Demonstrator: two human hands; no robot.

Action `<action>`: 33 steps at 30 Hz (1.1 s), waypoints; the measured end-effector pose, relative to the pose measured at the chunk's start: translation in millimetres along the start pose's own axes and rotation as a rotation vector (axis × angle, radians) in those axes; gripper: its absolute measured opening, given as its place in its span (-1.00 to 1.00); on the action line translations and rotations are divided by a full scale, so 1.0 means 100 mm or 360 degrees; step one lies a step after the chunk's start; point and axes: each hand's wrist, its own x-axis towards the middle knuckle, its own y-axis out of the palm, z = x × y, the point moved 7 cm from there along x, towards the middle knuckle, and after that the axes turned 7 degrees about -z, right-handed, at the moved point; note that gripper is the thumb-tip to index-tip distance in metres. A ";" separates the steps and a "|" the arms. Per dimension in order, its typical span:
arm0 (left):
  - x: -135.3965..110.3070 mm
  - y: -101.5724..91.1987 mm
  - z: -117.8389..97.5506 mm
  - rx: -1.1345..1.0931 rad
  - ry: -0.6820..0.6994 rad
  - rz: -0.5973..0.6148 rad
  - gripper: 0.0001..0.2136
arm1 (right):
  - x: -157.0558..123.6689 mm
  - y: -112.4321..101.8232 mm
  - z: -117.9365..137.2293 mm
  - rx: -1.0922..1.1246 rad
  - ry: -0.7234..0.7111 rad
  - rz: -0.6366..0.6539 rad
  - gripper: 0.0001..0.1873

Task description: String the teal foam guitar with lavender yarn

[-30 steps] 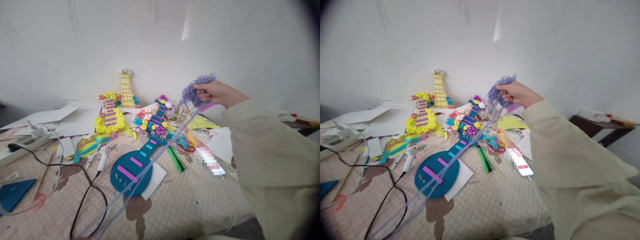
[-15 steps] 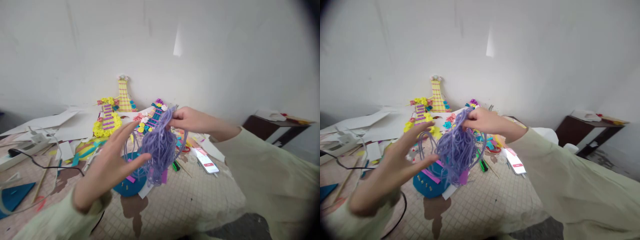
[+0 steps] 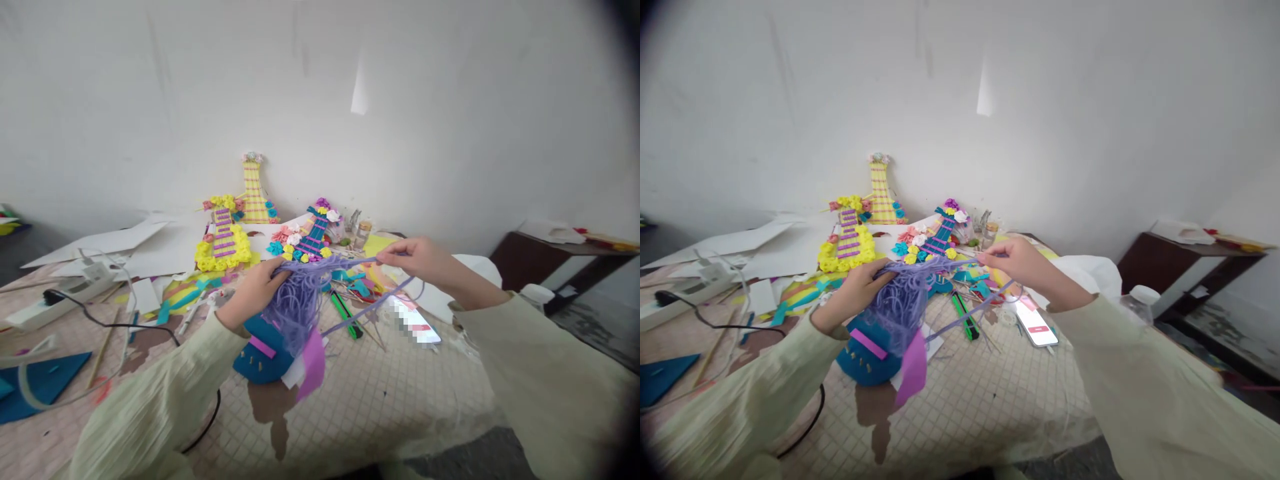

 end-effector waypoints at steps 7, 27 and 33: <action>-0.01 -0.01 0.32 -0.0128 -0.0278 0.0112 -0.76 | -0.12 -0.07 -0.38 0.0238 0.0286 -0.0050 -0.59; -0.16 -0.01 0.49 -0.1652 -0.1200 -0.0747 -0.85 | -0.99 1.39 0.00 -0.0162 -0.0326 0.0129 -0.71; -0.43 -0.46 0.29 -0.1831 -0.1047 -0.0871 -0.80 | -1.39 2.31 -0.32 -0.0327 -0.0082 0.0453 -0.49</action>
